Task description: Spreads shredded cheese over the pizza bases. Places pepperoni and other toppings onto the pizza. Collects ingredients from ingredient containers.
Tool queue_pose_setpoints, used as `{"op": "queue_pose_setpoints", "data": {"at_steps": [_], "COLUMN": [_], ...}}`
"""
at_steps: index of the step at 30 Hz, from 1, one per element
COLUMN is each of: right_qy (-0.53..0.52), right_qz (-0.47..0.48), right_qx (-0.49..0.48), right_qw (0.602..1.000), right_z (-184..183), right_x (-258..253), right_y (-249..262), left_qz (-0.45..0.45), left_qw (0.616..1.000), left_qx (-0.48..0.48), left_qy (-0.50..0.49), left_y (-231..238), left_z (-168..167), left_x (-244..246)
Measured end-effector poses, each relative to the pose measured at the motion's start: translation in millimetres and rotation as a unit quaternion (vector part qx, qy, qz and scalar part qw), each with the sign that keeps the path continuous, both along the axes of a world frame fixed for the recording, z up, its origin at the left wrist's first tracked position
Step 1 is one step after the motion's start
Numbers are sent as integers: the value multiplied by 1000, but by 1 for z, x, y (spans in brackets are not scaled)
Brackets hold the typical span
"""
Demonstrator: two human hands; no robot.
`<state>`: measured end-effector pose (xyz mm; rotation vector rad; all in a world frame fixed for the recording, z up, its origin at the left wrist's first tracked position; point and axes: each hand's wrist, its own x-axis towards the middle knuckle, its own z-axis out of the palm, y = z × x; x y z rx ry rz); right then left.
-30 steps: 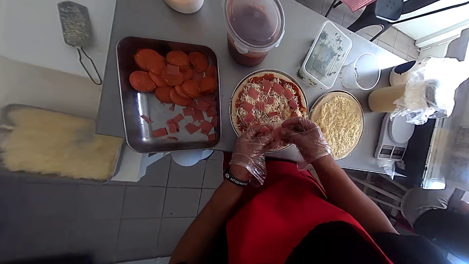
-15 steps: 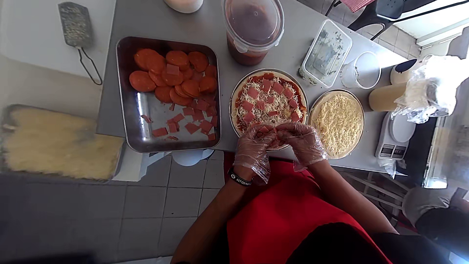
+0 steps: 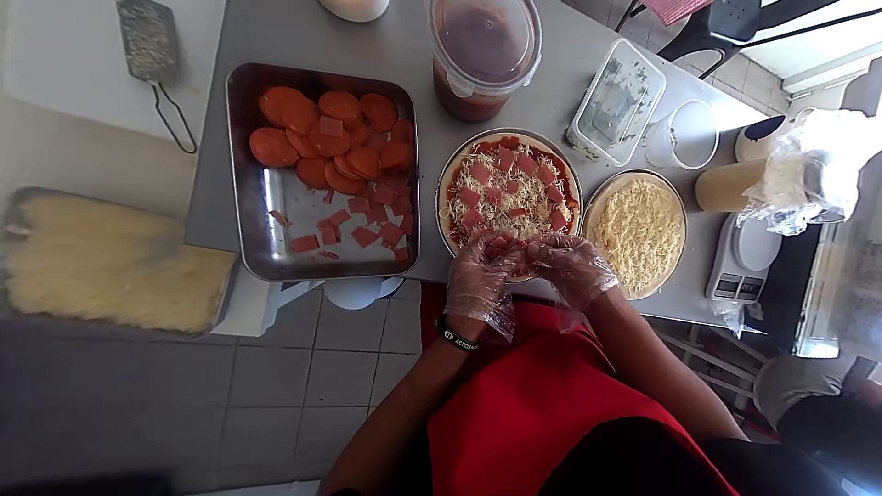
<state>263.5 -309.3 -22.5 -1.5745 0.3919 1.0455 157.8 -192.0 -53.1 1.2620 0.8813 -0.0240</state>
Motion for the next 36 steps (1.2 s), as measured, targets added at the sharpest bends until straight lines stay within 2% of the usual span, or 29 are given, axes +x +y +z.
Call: {"op": "queue_pose_setpoints", "data": {"at_steps": [2, 4, 6, 9, 13, 17, 21, 23, 27, 29, 32, 34, 35, 36], "right_qy": [14, -17, -98, -233, -318, -348, -350, -383, -459, -475, -529, -543, -529, -486], "right_qz": [-7, 6, 58, 142, 157, 181, 193, 207, 275, 283, 278, 267, 262, 262], "right_qx": [-2, -7, -20, -54, -50, -79, -111, -163, -228, -246, -268, -238, -209, -168], "right_qw": [1000, 1000, 993, 960, 934, 917, 910, 885, 813, 796, 756, 760, 779, 817], "right_z": [-1, -4, -6, -7, -5, -5, -9, -18, -35, -44, -38, -29, -23, -16], "right_x": [0, -2, -5, -8, -12, -10, 12, 32, 62, 66, 61, 51, 43, 35], "right_y": [1, 0, -3, -3, -1, 1, 5, 8, 21, 26, 28, 20, 14, 9], "left_qz": [0, 3, -2, 2, 19, 21, 44, 67, 51, 50, 61, 74, 75, 69], "left_qw": [1000, 1000, 1000, 1000, 997, 992, 997, 998, 998, 998, 997, 994, 993, 993], "left_qx": [-4, -6, 0, 18, 78, 122, 65, 8, 7, -4, -45, -83, -94, -95], "left_qy": [-21, -26, -11, 8, -2, -9, 15, 12, 27, 30, 25, 17, 16, 15], "left_y": [1, 1, 2, 3, 1, 0, 4, 6, 12, 15, 16, 15, 14, 13], "left_z": [1, 3, 6, 6, 7, 4, 4, -1, -4, -2, -2, -3, -3, -1], "left_x": [0, 0, 3, 6, 8, 14, 27, 28, 25, 24, 25, 24, 24, 23]}}
